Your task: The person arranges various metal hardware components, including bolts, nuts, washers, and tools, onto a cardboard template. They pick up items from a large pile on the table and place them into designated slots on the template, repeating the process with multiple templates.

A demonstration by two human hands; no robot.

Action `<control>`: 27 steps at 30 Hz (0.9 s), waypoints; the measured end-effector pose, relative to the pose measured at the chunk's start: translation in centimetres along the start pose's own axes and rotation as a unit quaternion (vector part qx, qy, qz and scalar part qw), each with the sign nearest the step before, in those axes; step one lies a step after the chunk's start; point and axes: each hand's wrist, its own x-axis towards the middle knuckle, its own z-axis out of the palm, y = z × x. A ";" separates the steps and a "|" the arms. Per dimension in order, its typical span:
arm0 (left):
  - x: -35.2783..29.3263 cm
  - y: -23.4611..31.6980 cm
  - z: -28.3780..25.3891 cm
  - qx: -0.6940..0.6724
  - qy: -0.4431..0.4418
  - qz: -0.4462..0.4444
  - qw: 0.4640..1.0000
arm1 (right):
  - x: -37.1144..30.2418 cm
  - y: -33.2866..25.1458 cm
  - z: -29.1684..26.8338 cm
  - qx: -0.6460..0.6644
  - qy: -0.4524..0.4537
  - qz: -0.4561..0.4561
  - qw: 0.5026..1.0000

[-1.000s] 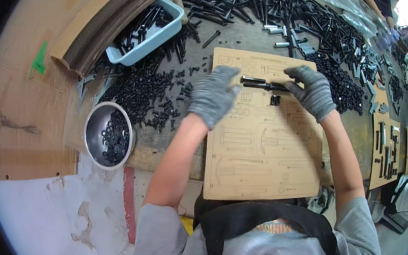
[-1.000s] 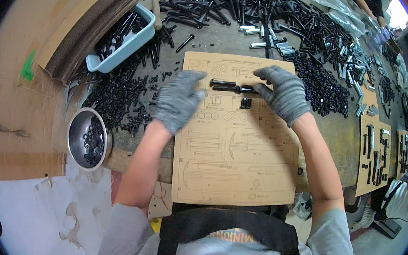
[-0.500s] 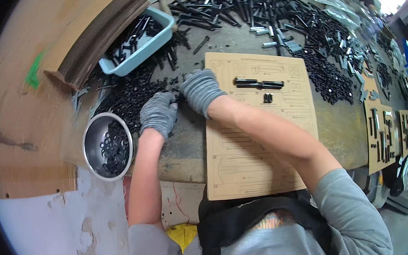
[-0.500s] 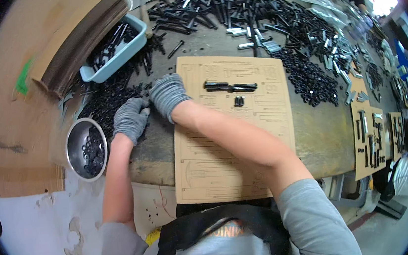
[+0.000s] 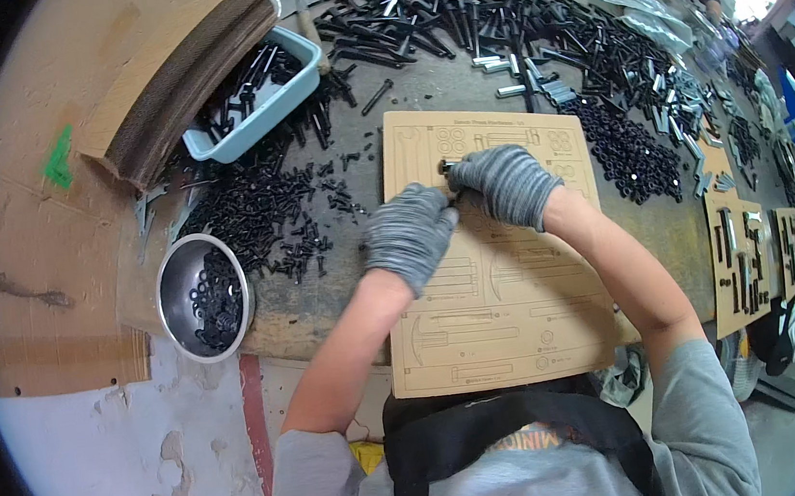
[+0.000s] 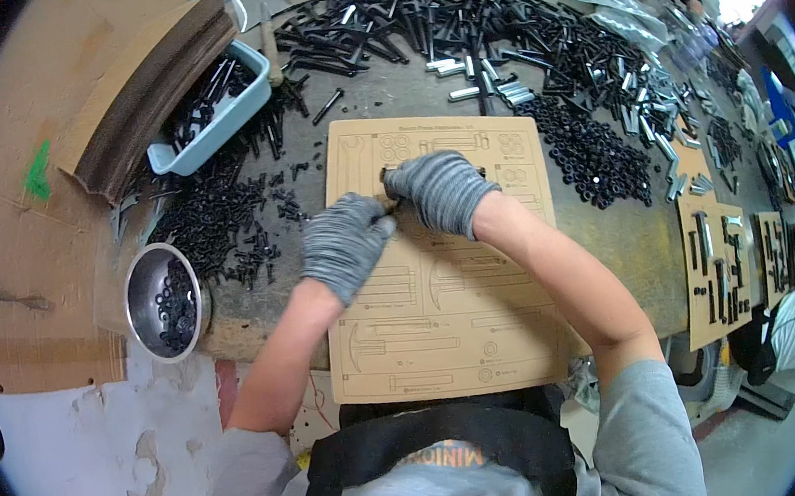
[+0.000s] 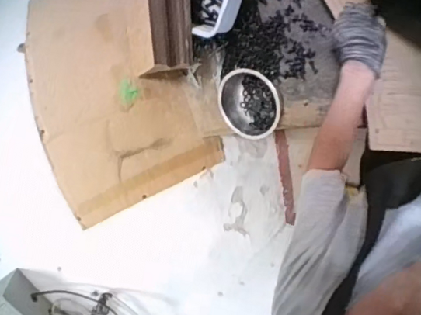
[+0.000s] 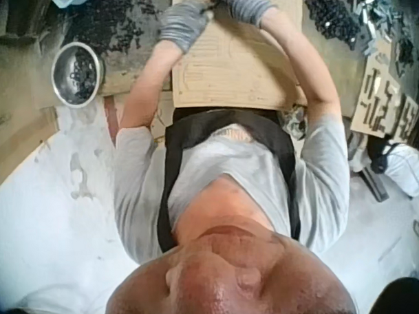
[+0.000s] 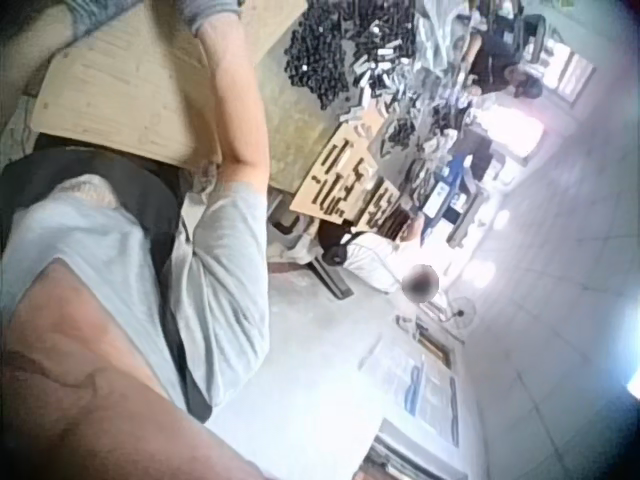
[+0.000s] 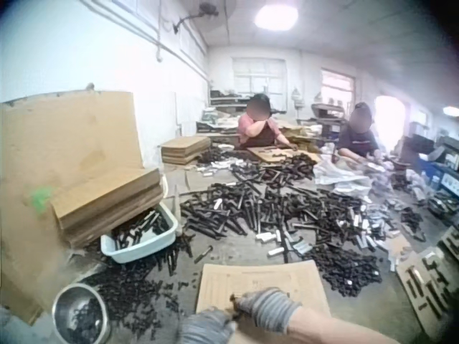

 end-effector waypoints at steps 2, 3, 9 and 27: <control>0.0 -0.1 0.3 0.005 -0.005 -0.002 1.000 | 0.0 0.1 0.6 -0.010 -0.005 0.004 1.000; -0.1 -0.2 -0.1 -0.011 -0.001 0.000 1.000 | 0.1 0.4 0.6 -0.003 0.015 0.002 1.000; 0.5 -8.6 -4.2 -0.032 0.120 -0.130 0.984 | 5.1 -0.9 -1.9 0.015 0.095 0.020 0.995; 6.0 -9.4 -4.9 0.088 -0.005 -0.143 0.986 | 9.1 -0.9 -1.7 0.044 0.219 0.036 0.974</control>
